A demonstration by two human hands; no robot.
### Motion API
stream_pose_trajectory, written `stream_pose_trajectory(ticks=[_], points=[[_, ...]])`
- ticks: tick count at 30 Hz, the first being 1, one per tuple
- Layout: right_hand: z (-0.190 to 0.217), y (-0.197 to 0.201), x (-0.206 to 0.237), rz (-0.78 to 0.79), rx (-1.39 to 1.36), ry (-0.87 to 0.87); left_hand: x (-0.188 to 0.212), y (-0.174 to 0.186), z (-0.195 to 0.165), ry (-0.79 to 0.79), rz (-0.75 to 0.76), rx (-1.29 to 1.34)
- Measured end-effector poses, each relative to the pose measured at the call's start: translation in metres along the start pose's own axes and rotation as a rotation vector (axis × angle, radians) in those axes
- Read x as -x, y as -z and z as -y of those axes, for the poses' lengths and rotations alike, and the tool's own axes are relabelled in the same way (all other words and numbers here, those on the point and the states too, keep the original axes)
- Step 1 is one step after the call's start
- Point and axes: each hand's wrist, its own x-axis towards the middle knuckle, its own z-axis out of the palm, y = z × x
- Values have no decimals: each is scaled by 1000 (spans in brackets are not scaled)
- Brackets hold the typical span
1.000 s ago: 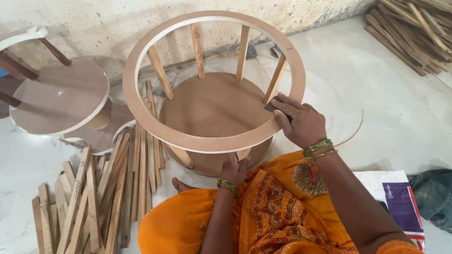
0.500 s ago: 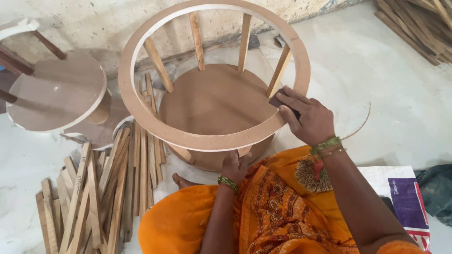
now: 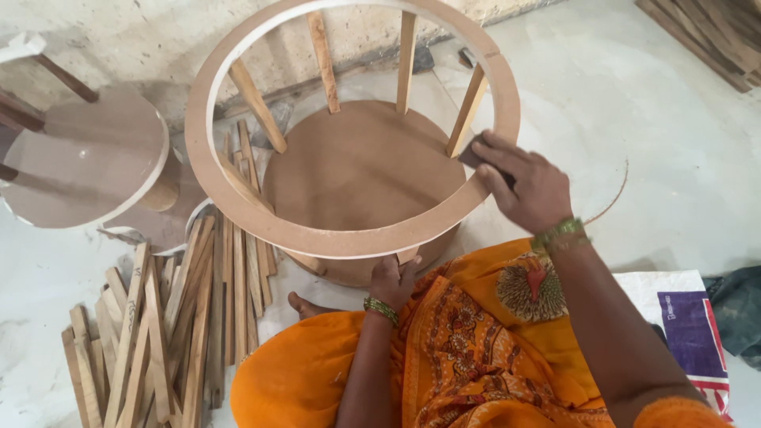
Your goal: The person sits on the floor holding a round wooden furniture frame with spindle legs in their lap and sands its curved rim using a sanding block, working around the edge and rotating the frame to reach different sections.
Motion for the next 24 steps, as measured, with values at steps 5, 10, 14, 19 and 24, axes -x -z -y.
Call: stream_pose_trajectory(ticks=[5,10,14,19,24], points=[[-8,-6,-8,-66,5,63,-1,3,-1,16,26,30],[-16,-3,26,-16,-88,51,4,0,1,12,14,-5],[-39,-8,-14,43,-44,13,3,2,0,70,52,-28],[-51,-9,-63,60,38,-62,0,8,-4,-69,2,12],[-41,-1,-26,85,-38,-24,5,2,1,36,24,-31]])
